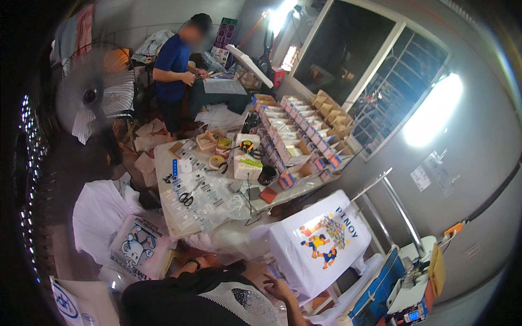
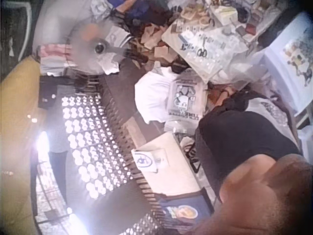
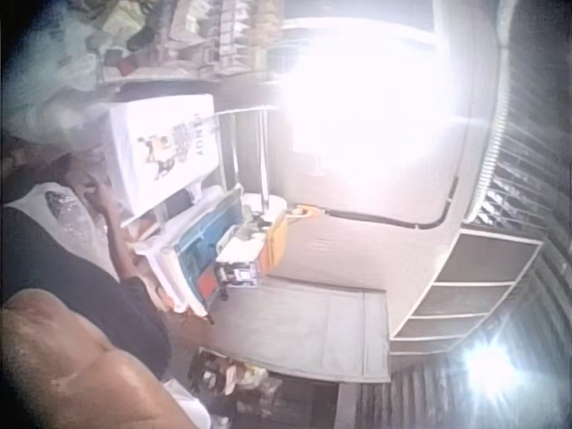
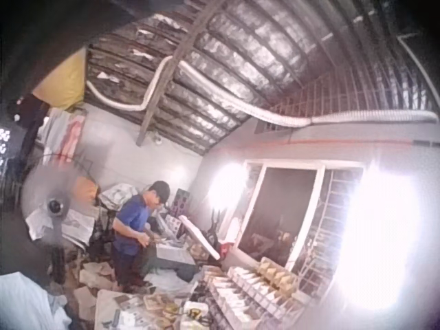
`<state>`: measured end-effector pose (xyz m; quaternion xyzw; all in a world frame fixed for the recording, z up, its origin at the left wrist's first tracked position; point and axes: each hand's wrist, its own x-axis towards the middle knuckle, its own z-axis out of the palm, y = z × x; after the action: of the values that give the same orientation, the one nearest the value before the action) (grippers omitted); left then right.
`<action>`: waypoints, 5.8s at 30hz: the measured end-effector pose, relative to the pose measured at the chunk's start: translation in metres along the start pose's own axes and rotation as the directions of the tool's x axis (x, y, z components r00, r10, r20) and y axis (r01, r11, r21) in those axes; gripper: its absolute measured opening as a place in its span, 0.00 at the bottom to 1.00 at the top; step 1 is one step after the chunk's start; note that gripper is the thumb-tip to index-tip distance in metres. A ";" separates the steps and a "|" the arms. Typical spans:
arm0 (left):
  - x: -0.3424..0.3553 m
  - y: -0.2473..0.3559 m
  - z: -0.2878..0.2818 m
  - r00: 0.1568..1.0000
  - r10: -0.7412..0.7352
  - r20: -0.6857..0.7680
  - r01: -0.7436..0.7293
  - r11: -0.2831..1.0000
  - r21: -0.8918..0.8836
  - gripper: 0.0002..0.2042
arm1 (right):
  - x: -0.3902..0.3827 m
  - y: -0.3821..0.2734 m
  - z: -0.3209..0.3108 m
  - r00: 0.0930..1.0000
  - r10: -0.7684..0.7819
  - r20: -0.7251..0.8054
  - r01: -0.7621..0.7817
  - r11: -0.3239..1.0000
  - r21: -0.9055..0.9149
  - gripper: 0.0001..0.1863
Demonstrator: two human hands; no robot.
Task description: The person uses scissors to cut a small square of film, places it on a white t-shirt on a heat press, and then aligns a larger printed design on the same shirt before moving the shirt aside.
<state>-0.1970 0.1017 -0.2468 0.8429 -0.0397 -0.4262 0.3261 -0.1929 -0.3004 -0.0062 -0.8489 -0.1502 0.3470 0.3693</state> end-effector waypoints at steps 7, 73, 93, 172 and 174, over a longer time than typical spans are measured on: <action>0.000 -0.023 -0.018 0.979 0.158 -0.128 -0.140 0.980 0.138 0.16 | -0.038 0.200 0.174 0.909 0.375 -0.180 -0.314 0.903 0.294 0.23; 0.115 0.406 -0.154 0.311 0.861 -0.402 -0.709 0.492 0.505 0.14 | -0.026 0.080 -0.086 0.069 0.123 -0.990 -0.540 0.839 0.067 0.20; 0.114 0.409 -0.156 0.300 0.870 -0.392 -0.744 0.470 0.475 0.16 | -0.029 0.087 -0.085 0.039 0.082 -0.996 -0.505 0.862 0.051 0.22; 0.108 0.176 -0.213 0.850 0.280 -0.446 -0.148 0.940 0.308 0.15 | -0.135 0.220 0.095 0.219 0.791 -0.571 -0.572 0.578 0.581 0.13; 0.069 0.242 -0.205 0.777 0.353 -0.521 -0.228 0.930 0.289 0.15 | -0.117 0.141 0.036 0.076 0.799 -0.597 -0.587 0.520 0.621 0.12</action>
<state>0.0507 -0.0068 -0.0666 0.9437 -0.1165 -0.0956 0.2944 -0.3017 -0.4372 -0.0711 -0.8146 0.5133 0.0339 0.2679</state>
